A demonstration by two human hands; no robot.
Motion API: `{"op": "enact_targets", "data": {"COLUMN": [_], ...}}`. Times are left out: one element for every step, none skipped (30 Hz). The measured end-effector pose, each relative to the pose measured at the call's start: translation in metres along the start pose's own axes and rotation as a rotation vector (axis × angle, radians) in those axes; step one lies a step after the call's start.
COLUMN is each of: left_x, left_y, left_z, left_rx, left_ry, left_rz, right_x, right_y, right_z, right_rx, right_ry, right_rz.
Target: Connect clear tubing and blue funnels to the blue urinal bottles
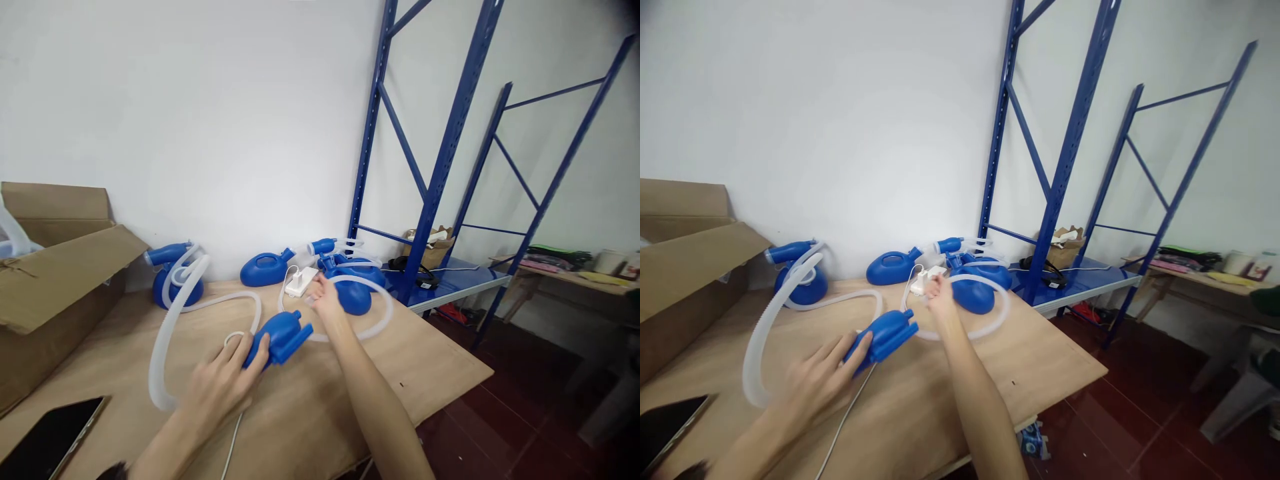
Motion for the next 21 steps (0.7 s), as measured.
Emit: {"op": "enact_targets", "data": {"left_x": [-0.005,-0.008,-0.008,-0.005,0.0,0.006,0.014,0.021,0.027,0.031,0.033,0.033,0.032,0.031,0.029,0.028,0.028,0.029,0.031,0.034,0.036], "left_y": [-0.002,-0.005,-0.007,-0.009,-0.009,-0.009,-0.009,-0.007,-0.005,-0.003,-0.002,0.0,0.001,0.0,-0.001,-0.003,-0.007,-0.012,-0.018,-0.024,-0.03], "left_z": [0.006,0.011,0.015,0.019,0.021,0.023,0.024,0.026,0.028,0.032,0.037,0.043,0.05,0.059,0.068,0.077,0.086,0.095,0.104,0.112,0.119], "left_rx": [0.01,0.01,0.006,-0.01,-0.043,-0.097,-0.17,-0.237,-0.302,-0.369,-0.43,-0.483,-0.525,-0.562,-0.592,-0.614,-0.627,-0.625,-0.605,-0.567,-0.518], "left_ry": [0.003,-0.018,-0.09,-0.2,-0.318,-0.428,-0.52,-0.601,-0.672,-0.733,-0.785,-0.83,-0.869,-0.9,-0.926,-0.947,-0.96,-0.966,-0.971,-0.977,-0.989], "left_rz": [-0.03,-0.063,-0.071,-0.052,-0.007,0.054,0.104,0.134,0.17,0.197,0.213,0.219,0.219,0.214,0.209,0.2,0.19,0.174,0.151,0.123,0.103], "right_x": [0.001,0.001,0.0,-0.002,-0.005,-0.009,-0.013,-0.018,-0.024,-0.029,-0.035,-0.042,-0.048,-0.054,-0.06,-0.066,-0.072,-0.078,-0.084,-0.089,-0.095], "right_y": [-0.009,-0.018,-0.027,-0.034,-0.04,-0.046,-0.05,-0.054,-0.057,-0.06,-0.063,-0.066,-0.068,-0.07,-0.071,-0.071,-0.07,-0.068,-0.066,-0.063,-0.06], "right_z": [0.012,0.022,0.03,0.034,0.034,0.031,0.026,0.02,0.015,0.01,0.007,0.005,0.005,0.006,0.007,0.009,0.011,0.012,0.013,0.013,0.013], "right_rx": [-0.014,-0.03,-0.05,-0.074,-0.106,-0.143,-0.185,-0.233,-0.284,-0.337,-0.392,-0.45,-0.51,-0.571,-0.633,-0.694,-0.752,-0.802,-0.835,-0.878,-0.948], "right_ry": [-0.043,-0.08,-0.109,-0.123,-0.123,-0.116,-0.104,-0.089,-0.073,-0.055,-0.034,-0.012,0.006,0.02,0.031,0.039,0.048,0.058,0.074,0.086,0.088], "right_rz": [-0.052,-0.1,-0.141,-0.173,-0.201,-0.225,-0.245,-0.262,-0.272,-0.274,-0.265,-0.246,-0.219,-0.183,-0.139,-0.086,-0.025,0.037,0.093,0.156,0.234]}}
Point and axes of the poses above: each hand's wrist, its own x-axis towards the middle knuckle, its own y-axis out of the palm, z = x × y, the point moved 1 cm from there along x, towards the middle knuckle, and after that the axes turned 12 degrees about -y, right-handed, at the moved point
